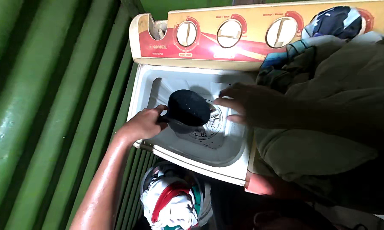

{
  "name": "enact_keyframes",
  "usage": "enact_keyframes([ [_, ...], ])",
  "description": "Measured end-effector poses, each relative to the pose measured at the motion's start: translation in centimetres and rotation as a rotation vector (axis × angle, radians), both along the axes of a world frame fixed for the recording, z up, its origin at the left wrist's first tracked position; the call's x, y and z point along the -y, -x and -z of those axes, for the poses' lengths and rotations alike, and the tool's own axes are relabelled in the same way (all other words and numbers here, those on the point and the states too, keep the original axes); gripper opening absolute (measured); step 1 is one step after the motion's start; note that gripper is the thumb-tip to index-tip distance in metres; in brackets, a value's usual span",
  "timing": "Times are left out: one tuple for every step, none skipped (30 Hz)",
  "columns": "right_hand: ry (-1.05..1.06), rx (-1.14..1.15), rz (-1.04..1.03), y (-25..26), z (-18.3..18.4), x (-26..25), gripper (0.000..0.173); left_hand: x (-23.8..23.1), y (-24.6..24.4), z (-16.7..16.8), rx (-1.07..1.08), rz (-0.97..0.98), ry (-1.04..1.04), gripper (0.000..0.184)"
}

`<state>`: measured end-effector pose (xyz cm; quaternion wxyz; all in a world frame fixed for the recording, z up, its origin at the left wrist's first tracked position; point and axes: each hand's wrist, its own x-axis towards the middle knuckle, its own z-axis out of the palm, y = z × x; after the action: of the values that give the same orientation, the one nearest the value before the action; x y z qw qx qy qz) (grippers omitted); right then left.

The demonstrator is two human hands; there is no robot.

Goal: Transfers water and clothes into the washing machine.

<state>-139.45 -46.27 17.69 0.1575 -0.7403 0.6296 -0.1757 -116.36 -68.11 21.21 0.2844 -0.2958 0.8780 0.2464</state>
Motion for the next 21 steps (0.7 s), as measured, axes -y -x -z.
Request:
enact_keyframes([
  [-0.031, 0.022, -0.013, -1.1, 0.5, 1.1, 0.049, -0.2, 0.0, -0.1, -0.018, -0.041, -0.022, 0.05],
  [-0.1, 0.037, -0.019, -2.0, 1.0, 2.3, 0.058, -0.5, -0.4, -0.1, -0.059, -0.084, -0.048, 0.049],
  [-0.188, 0.046, -0.021, -2.6, 1.3, 3.3, 0.065, -0.9, -1.0, 0.1, -0.129, -0.136, -0.073, 0.046],
  [-0.244, 0.053, -0.025, -2.9, 1.8, 4.0, 0.067, -1.6, -1.4, 0.2, -0.172, -0.219, -0.116, 0.045],
  [-0.269, 0.077, -0.031, -2.9, 2.3, 4.4, 0.063, -2.6, -1.6, 0.2, -0.205, -0.325, -0.176, 0.045],
  [-0.258, 0.118, -0.041, -2.8, 2.8, 4.5, 0.052, -3.7, -1.8, 0.4, -0.242, -0.434, -0.252, 0.047],
  [-0.219, 0.171, -0.06, -2.4, 3.2, 4.3, 0.038, -5.0, -2.0, 0.7, -0.278, -0.538, -0.329, 0.048],
  [-0.175, 0.209, -0.101, -1.8, 3.3, 4.1, 0.024, -6.4, -2.3, 1.0, -0.305, -0.608, -0.389, 0.048],
  [-0.125, 0.232, -0.168, -1.0, 3.4, 3.9, 0.015, -7.6, -2.6, 1.1, -0.317, -0.638, -0.44, 0.048],
  [-0.071, 0.24, -0.256, -0.2, 3.4, 3.9, 0.012, -8.6, -3.0, 1.3, -0.323, -0.62, -0.486, 0.045],
  [-0.016, 0.216, -0.336, 0.7, 3.4, 4.0, 0.011, -9.0, -3.5, 1.3, -0.325, -0.574, -0.521, 0.041],
  [0.055, 0.169, -0.397, 1.5, 3.2, 4.1, 0.01, -9.0, -4.0, 1.4, -0.333, -0.523, -0.535, 0.039],
  [0.095, 0.102, -0.438, 2.2, 2.5, 4.2, 0.01, -8.6, -4.4, 1.7, -0.356, -0.472, -0.518, 0.039],
  [0.109, 0.029, -0.464, 2.5, 1.3, 4.2, 0.01, -7.8, -4.7, 2.2, -0.38, -0.444, -0.477, 0.041],
  [0.091, -0.036, -0.482, 2.5, -0.2, 4.3, 0.01, -6.7, -4.8, 2.9, -0.388, -0.44, -0.43, 0.04],
  [0.06, -0.103, -0.501, 2.3, -2.1, 4.6, 0.012, -5.5, -4.5, 3.8, -0.383, -0.465, -0.39, 0.036],
  [0.009, -0.161, -0.519, 1.9, -4.1, 4.9, 0.011, -4.5, -3.9, 4.9, -0.372, -0.509, -0.358, 0.03],
  [-0.013, -0.208, -0.547, 1.5, -5.7, 5.2, 0.011, -3.7, -3.0, 6.2, -0.36, -0.558, -0.356, 0.025],
  [0.01, -0.234, -0.586, 1.5, -6.4, 5.5, 0.009, -3.3, -1.9, 7.7, -0.361, -0.604, -0.387, 0.023],
  [0.093, -0.229, -0.629, 2.1, -5.6, 5.8, 0.009, -3.0, -0.8, 9.5, -0.378, -0.635, -0.45, 0.023],
  [0.248, -0.146, -0.652, 2.8, -3.3, 6.0, 0.013, -2.8, 0.0, 12.1, -0.408, -0.661, -0.542, 0.025],
])
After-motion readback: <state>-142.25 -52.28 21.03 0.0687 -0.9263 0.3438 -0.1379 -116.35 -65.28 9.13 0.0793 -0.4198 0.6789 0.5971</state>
